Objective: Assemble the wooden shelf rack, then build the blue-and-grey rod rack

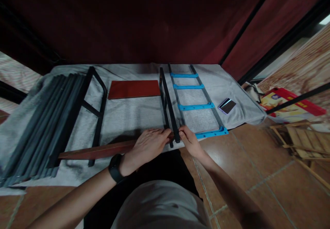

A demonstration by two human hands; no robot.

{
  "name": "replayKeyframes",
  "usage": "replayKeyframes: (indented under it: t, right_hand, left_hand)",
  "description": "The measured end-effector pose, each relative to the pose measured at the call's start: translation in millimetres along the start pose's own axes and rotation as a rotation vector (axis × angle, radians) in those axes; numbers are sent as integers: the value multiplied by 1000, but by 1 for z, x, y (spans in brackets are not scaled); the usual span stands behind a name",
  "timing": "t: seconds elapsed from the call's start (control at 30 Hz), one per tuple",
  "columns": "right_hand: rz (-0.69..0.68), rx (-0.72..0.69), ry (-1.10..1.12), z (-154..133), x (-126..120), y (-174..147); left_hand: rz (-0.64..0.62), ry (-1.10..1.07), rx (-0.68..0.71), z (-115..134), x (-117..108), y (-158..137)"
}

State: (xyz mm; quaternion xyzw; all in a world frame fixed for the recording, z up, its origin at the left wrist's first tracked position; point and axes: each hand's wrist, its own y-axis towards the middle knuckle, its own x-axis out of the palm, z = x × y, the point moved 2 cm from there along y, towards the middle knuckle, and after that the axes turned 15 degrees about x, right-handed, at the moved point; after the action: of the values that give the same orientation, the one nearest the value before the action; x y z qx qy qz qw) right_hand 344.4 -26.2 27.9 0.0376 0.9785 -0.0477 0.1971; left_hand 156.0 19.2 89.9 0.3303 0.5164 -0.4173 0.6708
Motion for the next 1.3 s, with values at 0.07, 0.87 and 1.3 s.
replayKeyframes:
  t: [0.07, 0.87, 1.3]
  right_hand:
    - [-58, -30, -21, 0, -5, 1]
    - [-552, 701, 477, -26, -12, 14]
    - [-92, -75, -231, -6, -10, -1]
  left_hand:
    - [9, 0, -3, -1, 2, -1]
    - [40, -31, 30, 1, 1, 0]
    - [73, -48, 40, 0, 2, 0]
